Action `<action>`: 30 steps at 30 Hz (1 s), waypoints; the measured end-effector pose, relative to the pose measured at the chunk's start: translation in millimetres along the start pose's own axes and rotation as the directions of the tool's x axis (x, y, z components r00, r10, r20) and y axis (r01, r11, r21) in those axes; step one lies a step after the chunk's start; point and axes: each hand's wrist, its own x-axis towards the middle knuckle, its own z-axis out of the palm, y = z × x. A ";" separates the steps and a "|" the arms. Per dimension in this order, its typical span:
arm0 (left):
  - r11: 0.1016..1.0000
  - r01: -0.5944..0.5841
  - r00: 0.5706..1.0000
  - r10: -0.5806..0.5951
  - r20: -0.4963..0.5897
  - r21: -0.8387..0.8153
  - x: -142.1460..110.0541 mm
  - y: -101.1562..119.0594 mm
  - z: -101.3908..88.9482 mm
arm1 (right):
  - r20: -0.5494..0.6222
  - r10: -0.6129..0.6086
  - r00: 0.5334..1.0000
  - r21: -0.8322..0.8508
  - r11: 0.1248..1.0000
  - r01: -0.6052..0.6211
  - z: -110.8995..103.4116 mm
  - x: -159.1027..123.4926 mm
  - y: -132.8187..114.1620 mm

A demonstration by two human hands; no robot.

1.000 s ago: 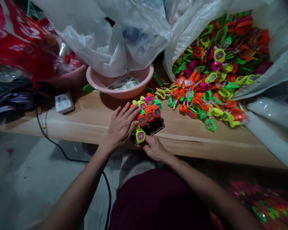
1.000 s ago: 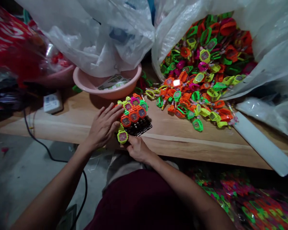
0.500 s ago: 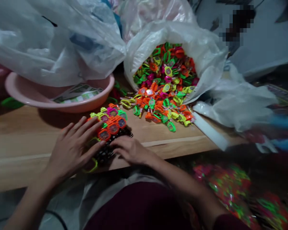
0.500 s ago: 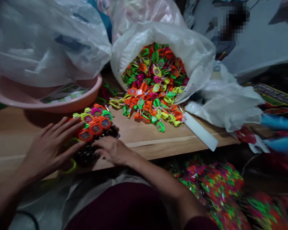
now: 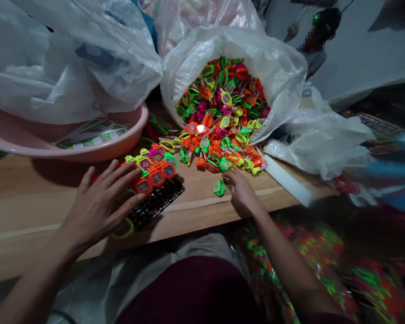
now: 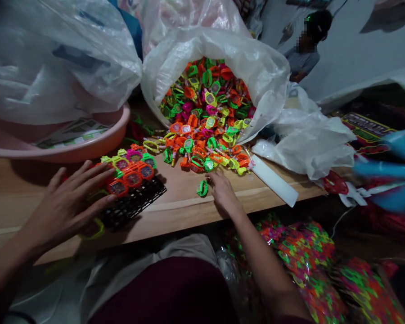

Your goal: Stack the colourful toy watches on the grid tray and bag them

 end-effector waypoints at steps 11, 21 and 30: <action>0.952 0.260 0.965 -0.259 0.033 -0.158 -40.1 33.2 -3.3 | 0.175 -0.098 0.980 0.500 0.866 -0.002 27.2 -4.3 -76.7; 0.950 0.242 0.970 -0.241 0.029 -0.198 -40.3 27.7 1.3 | 0.163 -0.311 0.936 0.684 0.720 0.120 138.1 -3.3 -188.6; 0.958 0.161 0.987 -0.161 0.017 -0.239 -48.0 28.8 -0.3 | 0.155 -0.436 0.886 0.359 0.861 0.361 151.5 -10.4 -197.6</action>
